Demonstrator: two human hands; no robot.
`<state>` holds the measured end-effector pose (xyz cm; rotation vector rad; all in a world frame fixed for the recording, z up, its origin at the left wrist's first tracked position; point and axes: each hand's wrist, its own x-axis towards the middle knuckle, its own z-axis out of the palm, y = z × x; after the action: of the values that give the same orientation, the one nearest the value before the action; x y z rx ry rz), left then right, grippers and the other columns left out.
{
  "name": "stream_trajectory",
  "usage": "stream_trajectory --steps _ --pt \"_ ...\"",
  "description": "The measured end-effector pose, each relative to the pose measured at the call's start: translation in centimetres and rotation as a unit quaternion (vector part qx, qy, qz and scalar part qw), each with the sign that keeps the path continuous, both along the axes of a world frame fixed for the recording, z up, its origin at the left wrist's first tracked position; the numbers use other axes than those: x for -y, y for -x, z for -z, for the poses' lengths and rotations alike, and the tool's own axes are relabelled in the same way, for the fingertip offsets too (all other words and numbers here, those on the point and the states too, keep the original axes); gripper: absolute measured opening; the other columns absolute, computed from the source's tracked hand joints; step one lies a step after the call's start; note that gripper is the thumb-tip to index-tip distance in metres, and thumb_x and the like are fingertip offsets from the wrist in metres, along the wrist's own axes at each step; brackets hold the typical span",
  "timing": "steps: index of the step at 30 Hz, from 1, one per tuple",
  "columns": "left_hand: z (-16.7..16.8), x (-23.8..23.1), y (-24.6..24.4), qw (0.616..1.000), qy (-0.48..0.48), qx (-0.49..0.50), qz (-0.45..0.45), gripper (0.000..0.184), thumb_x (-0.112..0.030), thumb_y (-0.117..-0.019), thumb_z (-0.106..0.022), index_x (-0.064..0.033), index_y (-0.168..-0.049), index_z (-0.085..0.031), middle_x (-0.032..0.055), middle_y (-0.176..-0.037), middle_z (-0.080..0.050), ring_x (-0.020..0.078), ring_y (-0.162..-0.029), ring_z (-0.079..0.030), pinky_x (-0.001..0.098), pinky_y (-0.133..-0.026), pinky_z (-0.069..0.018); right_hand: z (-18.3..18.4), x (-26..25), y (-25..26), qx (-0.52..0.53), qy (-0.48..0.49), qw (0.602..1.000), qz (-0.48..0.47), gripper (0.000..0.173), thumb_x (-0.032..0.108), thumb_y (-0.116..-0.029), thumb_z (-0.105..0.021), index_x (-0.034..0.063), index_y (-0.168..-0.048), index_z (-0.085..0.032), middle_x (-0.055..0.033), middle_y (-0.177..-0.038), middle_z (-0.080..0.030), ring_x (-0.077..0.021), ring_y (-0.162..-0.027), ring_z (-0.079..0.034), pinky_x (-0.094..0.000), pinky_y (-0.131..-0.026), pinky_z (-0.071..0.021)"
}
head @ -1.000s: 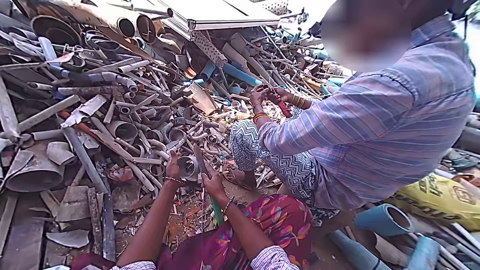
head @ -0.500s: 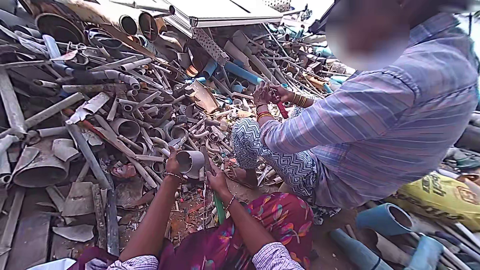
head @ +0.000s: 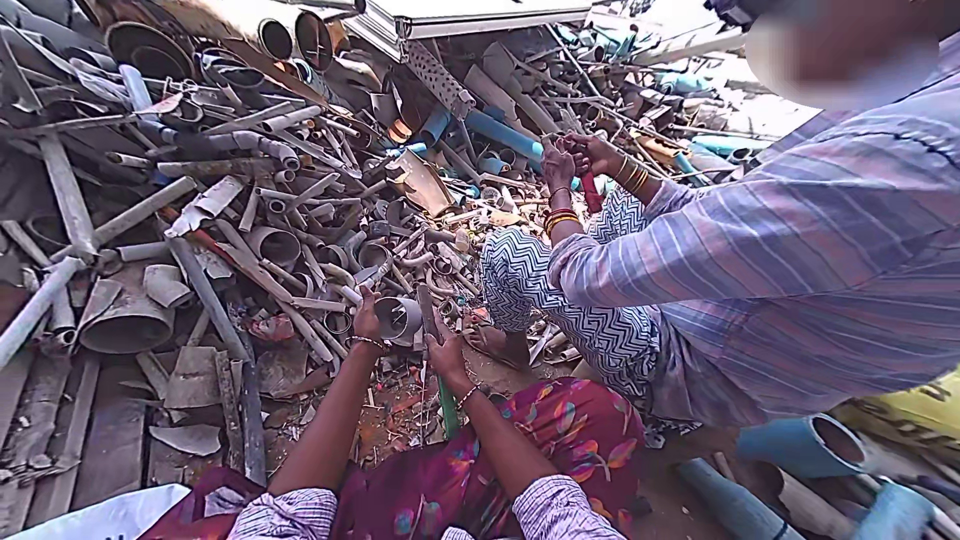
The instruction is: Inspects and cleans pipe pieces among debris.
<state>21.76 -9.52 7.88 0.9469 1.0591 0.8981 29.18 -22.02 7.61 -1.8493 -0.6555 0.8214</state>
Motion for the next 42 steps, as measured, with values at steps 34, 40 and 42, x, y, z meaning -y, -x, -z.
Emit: stream_trajectory --steps 34,40,42 --pt "0.0 0.9 -0.5 0.999 0.007 -0.043 -0.014 0.063 -0.051 -0.1113 -0.023 -0.0023 -0.132 -0.057 0.0159 -0.123 -0.061 0.021 -0.111 -0.06 0.0428 -0.097 -0.0477 -1.9 0.3 0.6 0.023 0.019 0.999 -0.02 0.051 0.015 -0.1084 -0.05 0.0082 -0.158 -0.04 -0.0195 -0.109 -0.067 -0.0205 -0.073 -0.06 -0.0363 -0.072 -0.0512" --pt "1.1 0.4 -0.5 0.999 0.03 0.019 -0.036 0.067 -0.054 -0.1101 -0.027 -0.0008 -0.141 -0.052 0.0216 -0.137 -0.057 0.0285 -0.125 -0.056 0.051 -0.106 -0.0443 -0.7 0.2 0.8 0.028 0.001 1.0 -0.014 0.05 0.014 -0.1082 -0.051 0.006 -0.156 -0.041 -0.0168 -0.096 -0.067 -0.0186 -0.068 -0.058 -0.0351 -0.067 -0.0507" --pt "1.1 0.4 -0.6 0.998 0.041 0.025 -0.037 0.068 -0.056 -0.1097 -0.024 -0.0017 -0.139 -0.054 0.0203 -0.134 -0.059 0.0266 -0.122 -0.058 0.0491 -0.104 -0.0455 -0.5 0.3 0.8 0.027 0.002 1.0 -0.013 0.051 0.013 -0.1077 -0.051 0.0079 -0.157 -0.04 -0.0165 -0.095 -0.065 -0.0181 -0.066 -0.056 -0.035 -0.065 -0.05"
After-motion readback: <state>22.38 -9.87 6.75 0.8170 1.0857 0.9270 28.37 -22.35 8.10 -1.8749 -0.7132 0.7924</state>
